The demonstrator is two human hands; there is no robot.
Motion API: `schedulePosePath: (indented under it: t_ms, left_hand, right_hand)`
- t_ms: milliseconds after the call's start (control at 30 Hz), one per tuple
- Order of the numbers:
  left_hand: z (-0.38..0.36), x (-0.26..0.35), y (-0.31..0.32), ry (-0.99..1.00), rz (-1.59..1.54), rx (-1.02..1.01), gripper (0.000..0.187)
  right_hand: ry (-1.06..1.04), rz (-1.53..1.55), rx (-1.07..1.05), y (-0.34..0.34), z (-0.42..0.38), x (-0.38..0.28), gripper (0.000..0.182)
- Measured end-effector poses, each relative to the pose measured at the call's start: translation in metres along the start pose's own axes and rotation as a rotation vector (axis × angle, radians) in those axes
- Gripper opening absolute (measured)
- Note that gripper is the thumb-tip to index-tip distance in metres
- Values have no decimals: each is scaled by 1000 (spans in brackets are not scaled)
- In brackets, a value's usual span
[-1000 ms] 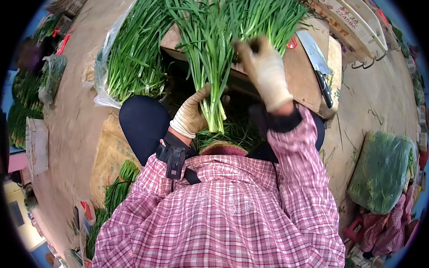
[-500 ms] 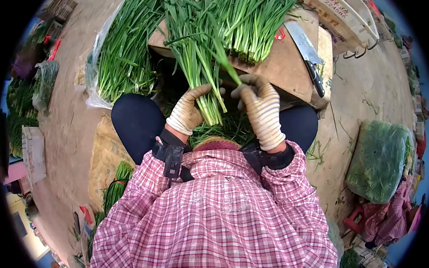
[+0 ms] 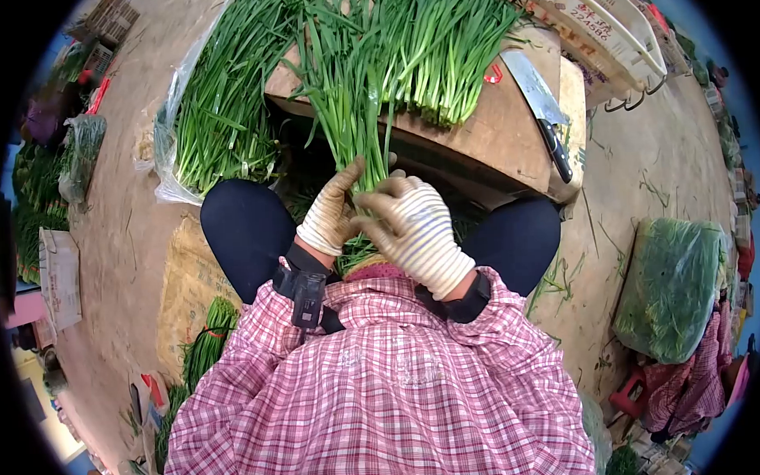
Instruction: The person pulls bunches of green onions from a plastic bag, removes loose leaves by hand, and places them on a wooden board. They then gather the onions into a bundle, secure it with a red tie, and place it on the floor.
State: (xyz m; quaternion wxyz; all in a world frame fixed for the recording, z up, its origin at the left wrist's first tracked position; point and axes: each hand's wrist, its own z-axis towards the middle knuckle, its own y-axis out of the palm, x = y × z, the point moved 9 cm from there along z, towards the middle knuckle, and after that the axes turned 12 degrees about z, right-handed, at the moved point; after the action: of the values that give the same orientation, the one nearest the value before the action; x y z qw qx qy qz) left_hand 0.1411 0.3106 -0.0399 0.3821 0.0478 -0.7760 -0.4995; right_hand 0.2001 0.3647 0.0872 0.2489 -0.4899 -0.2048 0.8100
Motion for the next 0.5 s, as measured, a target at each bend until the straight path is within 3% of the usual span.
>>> schedulePosePath:
  t_ms: [67,133,233,333,433,500]
  left_hand:
    - [1,-3,-5,-40,-108,-35,43]
    - [1,-3,1,-54,-127,-43,43]
    - [-1,-5,4,-86,-155,18,37]
    - [6,-12,-21,-32,-88,101,31]
    - [6,-17,-25,-16,-145,141,27]
    - [5,-15,-29,-13,-109,180,24]
  right_hand:
    - [312,314,239,-16,-11,37,13]
    - [549,504,371,-25,-6,56,11]
    - [579,711,418,-18,1,74,17]
    - [613,129,242,-13,20,80,34]
    - [544,341,297,-2,23,91,28]
    - [562,659,443,-3,5,83,20]
